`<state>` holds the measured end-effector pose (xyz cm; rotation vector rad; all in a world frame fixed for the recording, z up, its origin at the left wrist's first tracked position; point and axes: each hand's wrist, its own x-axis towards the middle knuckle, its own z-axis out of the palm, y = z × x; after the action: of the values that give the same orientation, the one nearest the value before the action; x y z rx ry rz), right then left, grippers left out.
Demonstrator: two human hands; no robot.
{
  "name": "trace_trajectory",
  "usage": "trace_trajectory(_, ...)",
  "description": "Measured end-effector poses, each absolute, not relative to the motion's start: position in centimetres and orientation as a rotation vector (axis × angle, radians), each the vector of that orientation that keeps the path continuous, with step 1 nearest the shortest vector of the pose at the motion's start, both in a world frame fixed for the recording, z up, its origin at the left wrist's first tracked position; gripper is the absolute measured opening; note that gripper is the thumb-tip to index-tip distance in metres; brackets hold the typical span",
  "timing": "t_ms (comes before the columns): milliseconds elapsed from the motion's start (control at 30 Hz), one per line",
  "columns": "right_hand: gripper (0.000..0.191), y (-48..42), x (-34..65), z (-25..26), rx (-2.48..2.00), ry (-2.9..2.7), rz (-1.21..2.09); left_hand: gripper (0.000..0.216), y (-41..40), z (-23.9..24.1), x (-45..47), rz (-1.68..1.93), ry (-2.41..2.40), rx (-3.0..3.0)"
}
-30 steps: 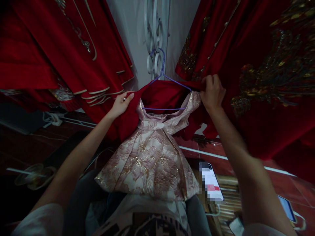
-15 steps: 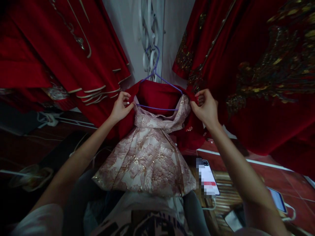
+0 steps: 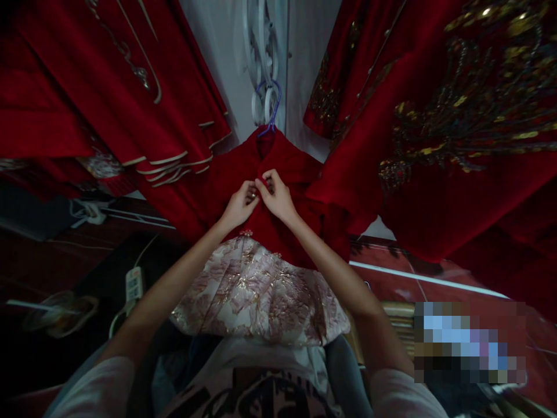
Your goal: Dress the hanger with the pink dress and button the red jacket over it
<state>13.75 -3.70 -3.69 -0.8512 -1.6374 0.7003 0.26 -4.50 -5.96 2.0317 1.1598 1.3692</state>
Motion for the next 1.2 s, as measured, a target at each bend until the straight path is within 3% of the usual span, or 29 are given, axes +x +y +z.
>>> trace_trajectory(267,0.031,-4.3,15.4,-5.0,-0.633,-1.567,1.029,0.029,-5.1,-6.1,0.1,1.661,1.014,1.773)
trace_trajectory(700,0.023,-3.8,15.4,-6.1,-0.703,-1.523,0.855,0.027,-5.7,-6.4,-0.3,1.511,0.940,1.268)
trace_trajectory(967,0.015,-5.1,15.0,-5.1,-0.840,-1.632,0.479,0.014,-5.0,-4.9,-0.9,1.419,1.141,1.869)
trace_trajectory(1200,0.021,-5.3,15.6,-4.7,-0.831,-1.653,0.520,0.011,-5.5,-3.2,-0.7,1.286,1.248,2.144)
